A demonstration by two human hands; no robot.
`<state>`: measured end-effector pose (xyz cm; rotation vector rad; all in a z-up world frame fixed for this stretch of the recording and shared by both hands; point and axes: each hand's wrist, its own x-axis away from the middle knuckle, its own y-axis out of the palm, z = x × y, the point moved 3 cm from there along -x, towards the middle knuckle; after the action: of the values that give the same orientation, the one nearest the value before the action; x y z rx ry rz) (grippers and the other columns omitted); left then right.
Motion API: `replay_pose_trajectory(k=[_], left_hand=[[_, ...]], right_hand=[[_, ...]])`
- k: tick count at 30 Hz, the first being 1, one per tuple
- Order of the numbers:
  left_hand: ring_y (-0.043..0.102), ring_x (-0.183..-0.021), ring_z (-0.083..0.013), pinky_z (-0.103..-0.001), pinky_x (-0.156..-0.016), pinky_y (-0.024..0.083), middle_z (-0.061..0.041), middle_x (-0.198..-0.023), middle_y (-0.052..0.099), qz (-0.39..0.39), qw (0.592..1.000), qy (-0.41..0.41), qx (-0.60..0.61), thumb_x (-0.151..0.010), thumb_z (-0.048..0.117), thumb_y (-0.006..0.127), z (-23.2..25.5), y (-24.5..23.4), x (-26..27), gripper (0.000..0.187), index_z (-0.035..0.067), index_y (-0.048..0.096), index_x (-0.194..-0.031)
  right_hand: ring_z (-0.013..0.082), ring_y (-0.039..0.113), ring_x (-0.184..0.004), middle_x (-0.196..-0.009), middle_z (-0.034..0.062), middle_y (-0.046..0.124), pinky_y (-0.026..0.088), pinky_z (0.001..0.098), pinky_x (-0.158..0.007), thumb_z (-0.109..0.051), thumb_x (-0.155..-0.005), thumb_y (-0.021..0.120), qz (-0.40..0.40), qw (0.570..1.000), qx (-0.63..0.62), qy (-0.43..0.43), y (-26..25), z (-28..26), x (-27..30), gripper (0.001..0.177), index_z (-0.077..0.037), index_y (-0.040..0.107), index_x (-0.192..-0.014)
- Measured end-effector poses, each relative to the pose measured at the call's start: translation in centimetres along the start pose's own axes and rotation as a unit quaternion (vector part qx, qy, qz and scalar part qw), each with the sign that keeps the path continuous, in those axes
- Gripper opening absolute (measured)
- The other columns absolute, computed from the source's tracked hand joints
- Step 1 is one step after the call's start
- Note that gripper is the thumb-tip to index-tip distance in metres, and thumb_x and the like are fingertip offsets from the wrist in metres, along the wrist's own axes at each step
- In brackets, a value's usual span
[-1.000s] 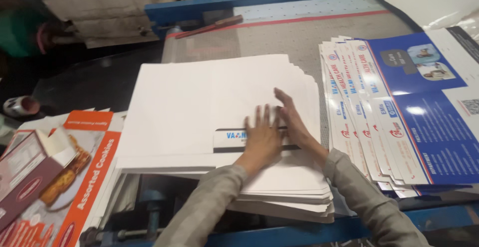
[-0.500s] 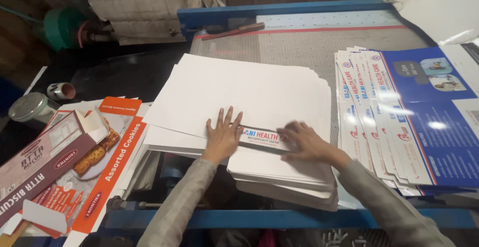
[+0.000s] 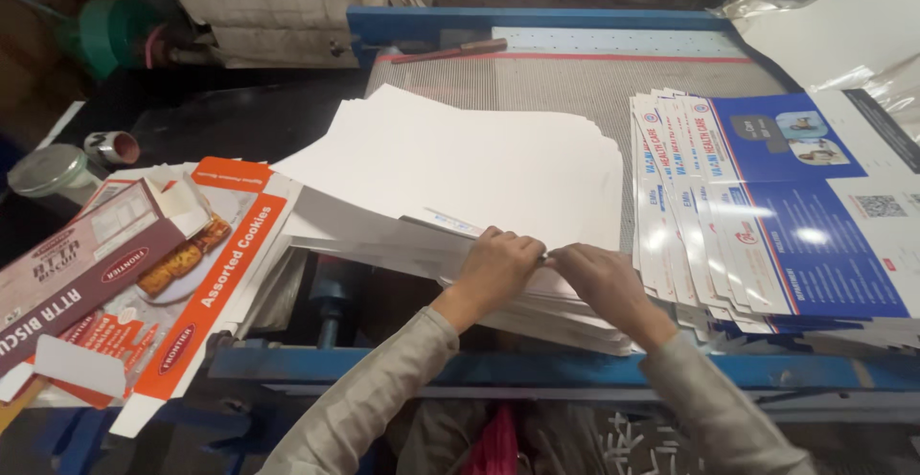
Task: The person folds white paper sheets in half and presses the crease with both hands. They repeat this process for multiple sheets, stacking the folded papers on the right side of the table. The task is performed by hand without tools.
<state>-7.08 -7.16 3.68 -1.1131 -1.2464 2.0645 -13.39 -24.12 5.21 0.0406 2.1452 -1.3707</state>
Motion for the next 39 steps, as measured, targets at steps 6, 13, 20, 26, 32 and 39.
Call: replay_pose_trajectory(k=[6, 13, 20, 26, 32, 39], left_hand=[[0.069, -0.064, -0.0283, -0.042, -0.060, 0.051, -0.006, -0.070, 0.070, 0.119, 0.988, 0.022, 0.101, -0.094, 0.026, 0.067, 3.3, -3.7, 0.7, 0.014, 0.013, 0.068, -0.088], [0.068, -0.064, -0.0320, -0.043, -0.056, 0.051, -0.008, -0.077, 0.068, 0.113, 0.982, -0.070, 0.134, -0.093, 0.038, 0.069, 4.0, -5.1, 2.8, 0.032, 0.007, 0.062, -0.086], [0.066, -0.070, -0.0276, -0.042, -0.059, 0.050, -0.006, -0.077, 0.064, 0.169, 0.978, -0.040, 0.117, -0.096, 0.028, 0.068, 4.3, -7.0, 3.0, 0.022, 0.009, 0.061, -0.088], [0.063, -0.071, -0.0247, -0.039, -0.061, 0.047, -0.004, -0.079, 0.062, 0.193, 0.978, 0.047, 0.062, -0.089, 0.019, 0.071, 6.7, -7.5, 3.6, 0.015, 0.010, 0.061, -0.083], [0.063, -0.065, -0.0231, -0.038, -0.055, 0.047, -0.002, -0.072, 0.063, 0.206, 0.969, -0.040, 0.127, -0.088, 0.017, 0.071, 6.5, -7.4, 4.4, 0.013, 0.012, 0.067, -0.077], [0.068, -0.070, -0.0261, -0.039, -0.060, 0.052, -0.003, -0.078, 0.069, 0.163, 0.977, 0.010, 0.135, -0.091, 0.015, 0.067, 5.2, -6.3, 5.1, 0.009, 0.012, 0.069, -0.083]], right_hand=[[0.0136, 0.070, -0.091, -0.097, 0.0069, 0.073, 0.056, 0.0268, -0.082, -0.014, -0.098, 0.069, 0.256, 0.848, -0.435, 0.159, 1.6, -1.9, 3.3, 0.016, 0.001, 0.073, -0.101], [0.0096, 0.061, -0.079, -0.084, 0.0029, 0.070, 0.047, 0.0244, -0.073, -0.011, -0.097, 0.073, 0.264, 0.755, -0.545, 0.251, 6.4, -0.7, 4.0, 0.016, 0.004, 0.075, -0.095], [0.0071, 0.064, -0.087, -0.094, 0.0006, 0.072, 0.051, 0.0212, -0.079, -0.004, -0.089, 0.070, 0.224, 0.774, -0.504, 0.312, 4.9, -1.4, 5.4, 0.011, 0.000, 0.075, -0.098], [0.0066, 0.061, -0.087, -0.089, -0.0002, 0.066, 0.051, 0.0219, -0.079, 0.012, -0.089, 0.068, 0.262, 0.818, -0.455, 0.235, 3.9, -4.1, 5.8, 0.012, 0.000, 0.070, -0.093], [0.0068, 0.055, -0.080, -0.083, 0.0010, 0.060, 0.047, 0.0212, -0.073, 0.014, -0.088, 0.070, 0.265, 0.861, -0.408, 0.151, 4.1, -5.1, 5.7, 0.017, -0.001, 0.063, -0.084], [0.0128, 0.057, -0.088, -0.091, 0.0042, 0.060, 0.047, 0.0255, -0.078, 0.016, -0.083, 0.064, 0.264, 0.788, -0.533, 0.158, 6.2, -3.5, 7.3, 0.015, 0.001, 0.065, -0.086]])
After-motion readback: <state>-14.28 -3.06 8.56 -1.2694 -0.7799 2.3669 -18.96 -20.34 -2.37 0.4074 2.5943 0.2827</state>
